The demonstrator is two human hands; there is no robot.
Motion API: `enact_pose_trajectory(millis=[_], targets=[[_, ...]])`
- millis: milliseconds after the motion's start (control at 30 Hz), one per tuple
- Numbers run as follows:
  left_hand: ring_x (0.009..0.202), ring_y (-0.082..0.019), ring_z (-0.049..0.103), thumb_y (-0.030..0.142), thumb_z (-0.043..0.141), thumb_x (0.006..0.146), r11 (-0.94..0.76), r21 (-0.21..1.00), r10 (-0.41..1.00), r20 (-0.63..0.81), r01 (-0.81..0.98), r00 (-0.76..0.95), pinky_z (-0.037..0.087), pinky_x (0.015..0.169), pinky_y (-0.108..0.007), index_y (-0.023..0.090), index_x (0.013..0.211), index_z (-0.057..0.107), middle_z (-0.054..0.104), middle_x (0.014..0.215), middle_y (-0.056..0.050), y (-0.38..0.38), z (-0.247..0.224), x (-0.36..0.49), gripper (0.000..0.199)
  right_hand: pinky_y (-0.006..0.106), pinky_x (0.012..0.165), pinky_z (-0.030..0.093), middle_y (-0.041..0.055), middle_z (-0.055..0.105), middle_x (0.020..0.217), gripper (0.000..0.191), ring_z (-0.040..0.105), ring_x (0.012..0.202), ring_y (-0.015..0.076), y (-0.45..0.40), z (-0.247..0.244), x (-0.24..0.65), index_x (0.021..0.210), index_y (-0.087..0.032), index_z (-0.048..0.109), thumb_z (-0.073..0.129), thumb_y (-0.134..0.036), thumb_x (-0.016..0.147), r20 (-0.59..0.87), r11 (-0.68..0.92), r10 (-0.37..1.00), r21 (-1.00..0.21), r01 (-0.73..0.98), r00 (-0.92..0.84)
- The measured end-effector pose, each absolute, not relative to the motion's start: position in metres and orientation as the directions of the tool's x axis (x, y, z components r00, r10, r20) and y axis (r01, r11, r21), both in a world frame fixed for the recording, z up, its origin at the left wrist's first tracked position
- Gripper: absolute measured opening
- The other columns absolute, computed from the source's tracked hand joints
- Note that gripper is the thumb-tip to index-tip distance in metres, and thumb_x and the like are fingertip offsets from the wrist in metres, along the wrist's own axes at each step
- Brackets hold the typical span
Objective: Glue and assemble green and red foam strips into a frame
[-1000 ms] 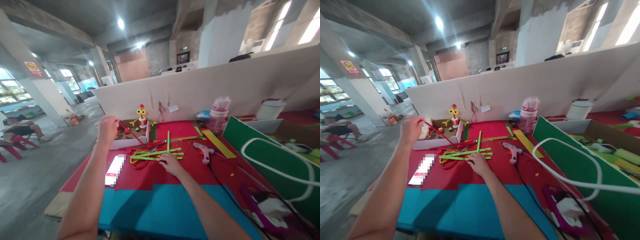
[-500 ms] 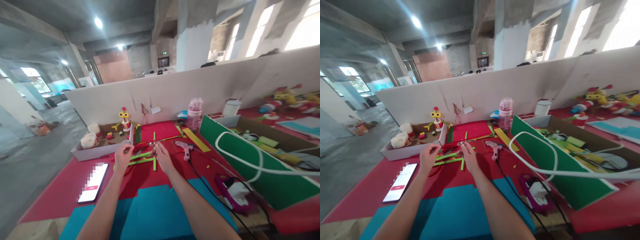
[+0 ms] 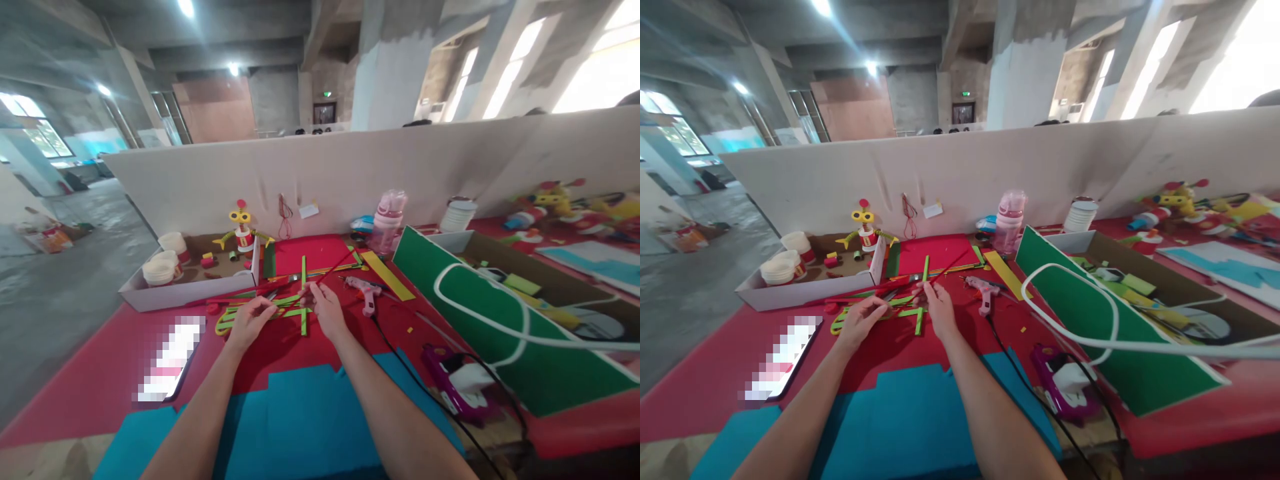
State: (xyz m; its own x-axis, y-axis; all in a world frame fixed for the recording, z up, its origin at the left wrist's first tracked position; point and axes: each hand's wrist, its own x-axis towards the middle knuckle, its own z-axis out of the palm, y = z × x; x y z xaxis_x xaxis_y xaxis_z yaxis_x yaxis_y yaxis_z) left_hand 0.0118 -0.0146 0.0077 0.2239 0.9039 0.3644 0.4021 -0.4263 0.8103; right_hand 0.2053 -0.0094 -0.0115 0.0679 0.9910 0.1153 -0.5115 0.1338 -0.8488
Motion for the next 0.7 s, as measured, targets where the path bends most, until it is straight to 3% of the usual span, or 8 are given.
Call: enact_pose_trajectory(millis=[133,233,400,600,700], targets=[[0.072,-0.014,0.059,0.04,0.059,0.081,-0.317,0.928,0.945,0.292,0.197,0.147,0.046,0.066,-0.024,0.017,0.09,0.066,0.066,0.079,-0.003,-0.017,0.008,0.016,0.026,0.024,0.049,0.049,0.0004,0.066,0.064,0.038,0.06,0.048,0.0111,-0.024,-0.009,0.193,0.081,-0.016,0.061,0.066,-0.053,0.074,0.017,-0.094,0.93,-0.955,-0.283,-0.366],[0.061,-0.012,0.055,0.04,0.066,0.075,-0.198,0.976,0.963,0.178,0.087,0.202,0.044,0.059,-0.023,0.014,0.09,0.066,0.063,0.071,-0.002,-0.019,0.007,0.02,0.03,0.022,0.047,0.048,0.0007,0.066,0.064,0.039,0.059,0.046,0.0097,-0.034,-0.009,0.184,0.078,-0.015,0.059,0.063,-0.053,0.076,0.001,-0.104,0.871,-0.977,-0.186,-0.492],[0.051,-0.009,0.049,0.04,0.067,0.074,-0.107,0.994,0.957,0.112,-0.033,0.266,0.038,0.053,-0.022,0.012,0.078,0.064,0.055,0.057,0.001,-0.024,0.009,0.022,0.028,0.021,0.045,0.047,0.0013,0.066,0.064,0.038,0.058,0.045,0.0094,-0.039,-0.008,0.182,0.075,-0.015,0.057,0.061,-0.052,0.078,-0.031,-0.121,0.857,-0.982,-0.143,-0.515],[0.051,-0.009,0.048,0.039,0.065,0.075,-0.141,0.99,0.949,0.144,-0.029,0.281,0.037,0.054,-0.022,0.013,0.071,0.063,0.054,0.056,0.001,-0.022,0.006,0.02,0.027,0.022,0.044,0.048,0.0016,0.067,0.065,0.038,0.058,0.044,0.0102,-0.035,-0.008,0.182,0.078,-0.015,0.059,0.062,-0.053,0.077,-0.067,-0.171,0.854,-0.973,-0.157,-0.516],[0.055,-0.01,0.052,0.043,0.06,0.079,-0.135,0.991,0.943,0.134,-0.018,0.303,0.039,0.056,-0.022,0.013,0.079,0.061,0.058,0.062,-0.001,-0.021,0.004,0.022,0.03,0.023,0.046,0.049,-0.0001,0.066,0.063,0.038,0.058,0.046,0.0103,-0.03,-0.012,0.183,0.078,-0.016,0.059,0.067,-0.053,0.073,-0.035,-0.138,0.911,-0.965,-0.225,-0.412]])
